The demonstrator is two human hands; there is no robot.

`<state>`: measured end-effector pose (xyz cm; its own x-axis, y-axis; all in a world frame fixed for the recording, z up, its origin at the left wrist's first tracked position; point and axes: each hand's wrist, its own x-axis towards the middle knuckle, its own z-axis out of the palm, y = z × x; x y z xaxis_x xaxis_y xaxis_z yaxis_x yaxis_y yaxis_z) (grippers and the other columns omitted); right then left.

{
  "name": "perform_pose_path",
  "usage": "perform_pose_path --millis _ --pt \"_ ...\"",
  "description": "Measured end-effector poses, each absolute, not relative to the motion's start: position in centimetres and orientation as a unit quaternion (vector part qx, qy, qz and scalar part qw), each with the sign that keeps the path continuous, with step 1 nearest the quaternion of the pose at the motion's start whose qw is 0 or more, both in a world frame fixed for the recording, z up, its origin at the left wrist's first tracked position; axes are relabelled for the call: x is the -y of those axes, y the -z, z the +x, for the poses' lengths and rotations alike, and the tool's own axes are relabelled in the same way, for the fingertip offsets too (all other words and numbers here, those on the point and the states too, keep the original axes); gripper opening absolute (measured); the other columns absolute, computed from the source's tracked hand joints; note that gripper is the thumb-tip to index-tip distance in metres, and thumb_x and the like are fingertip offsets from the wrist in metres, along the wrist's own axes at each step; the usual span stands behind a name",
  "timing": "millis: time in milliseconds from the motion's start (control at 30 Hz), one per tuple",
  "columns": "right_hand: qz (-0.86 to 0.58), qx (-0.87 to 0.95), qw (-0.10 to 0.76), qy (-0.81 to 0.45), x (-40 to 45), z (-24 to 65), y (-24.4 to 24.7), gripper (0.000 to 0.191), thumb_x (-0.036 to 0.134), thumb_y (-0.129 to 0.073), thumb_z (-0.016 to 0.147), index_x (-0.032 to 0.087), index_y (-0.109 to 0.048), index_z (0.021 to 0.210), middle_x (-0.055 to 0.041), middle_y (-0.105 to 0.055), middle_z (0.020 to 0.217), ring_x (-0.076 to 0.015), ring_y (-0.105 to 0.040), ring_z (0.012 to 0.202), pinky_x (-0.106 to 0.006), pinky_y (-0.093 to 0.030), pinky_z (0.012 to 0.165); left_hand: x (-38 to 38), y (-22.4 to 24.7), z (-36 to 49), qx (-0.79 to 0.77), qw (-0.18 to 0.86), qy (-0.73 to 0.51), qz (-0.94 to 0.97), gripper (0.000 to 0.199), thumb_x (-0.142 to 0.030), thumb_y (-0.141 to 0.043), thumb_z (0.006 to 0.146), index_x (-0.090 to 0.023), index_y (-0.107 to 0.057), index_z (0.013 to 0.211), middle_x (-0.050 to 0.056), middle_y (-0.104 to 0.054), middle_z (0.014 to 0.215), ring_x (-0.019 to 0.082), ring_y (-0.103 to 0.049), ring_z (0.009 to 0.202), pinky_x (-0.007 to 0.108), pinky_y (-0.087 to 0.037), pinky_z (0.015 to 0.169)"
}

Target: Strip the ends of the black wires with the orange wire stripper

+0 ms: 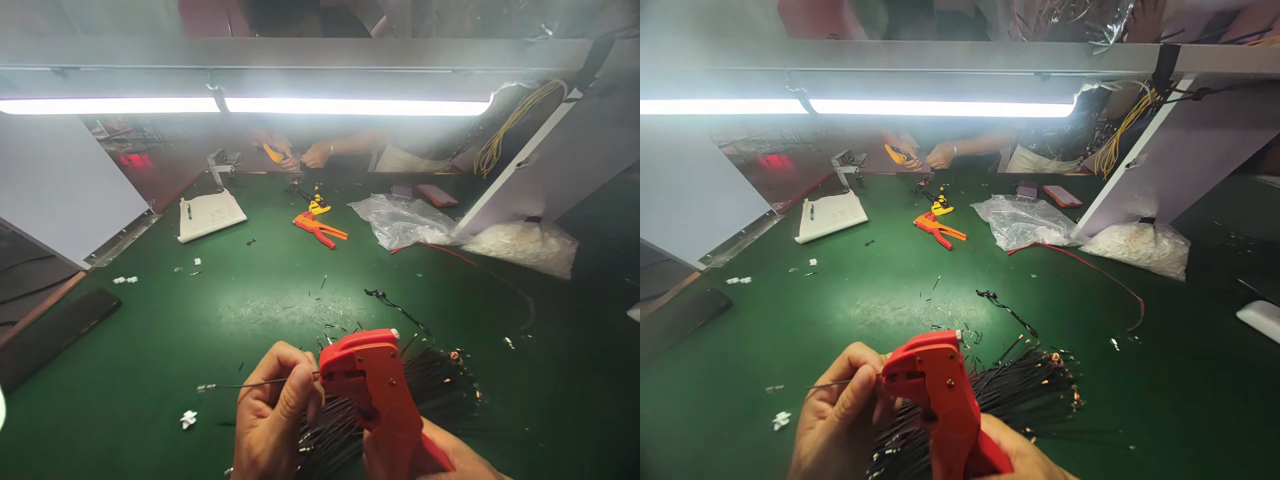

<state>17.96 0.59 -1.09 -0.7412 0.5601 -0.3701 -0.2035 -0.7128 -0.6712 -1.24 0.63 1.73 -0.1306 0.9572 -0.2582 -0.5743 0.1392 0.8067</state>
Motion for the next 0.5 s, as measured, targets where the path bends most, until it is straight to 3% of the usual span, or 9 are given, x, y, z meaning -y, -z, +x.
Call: perform_pose_path --millis 267,500 --pt "-0.248 0.352 0.202 -0.880 -1.9 17.6 1.2 0.063 0.057 -0.085 0.064 0.014 -0.062 0.104 -0.0020 -0.053 0.077 -0.0148 -0.048 0.068 -0.026 -0.039 0.062 -0.8 -1.9 -1.3 -0.416 0.655 -0.606 0.175 0.038 -0.043 -0.089 0.070 -0.019 -0.060 0.061 -0.004 -0.053 0.051 0.008 -0.041 0.050 0.020 -0.037 0.054" --pt "-0.205 0.329 0.241 -0.890 0.2 18.8 4.4 0.042 0.045 -0.083 0.075 0.014 -0.059 0.090 0.0026 -0.045 0.072 -0.0082 -0.036 0.060 -0.022 -0.028 0.055 -0.7 -2.0 -1.1 -0.440 0.643 -0.600 0.183 0.043 -0.050 -0.090 0.066 -0.018 -0.061 0.062 -0.006 -0.048 0.045 0.006 -0.035 0.045 0.018 -0.030 0.049"
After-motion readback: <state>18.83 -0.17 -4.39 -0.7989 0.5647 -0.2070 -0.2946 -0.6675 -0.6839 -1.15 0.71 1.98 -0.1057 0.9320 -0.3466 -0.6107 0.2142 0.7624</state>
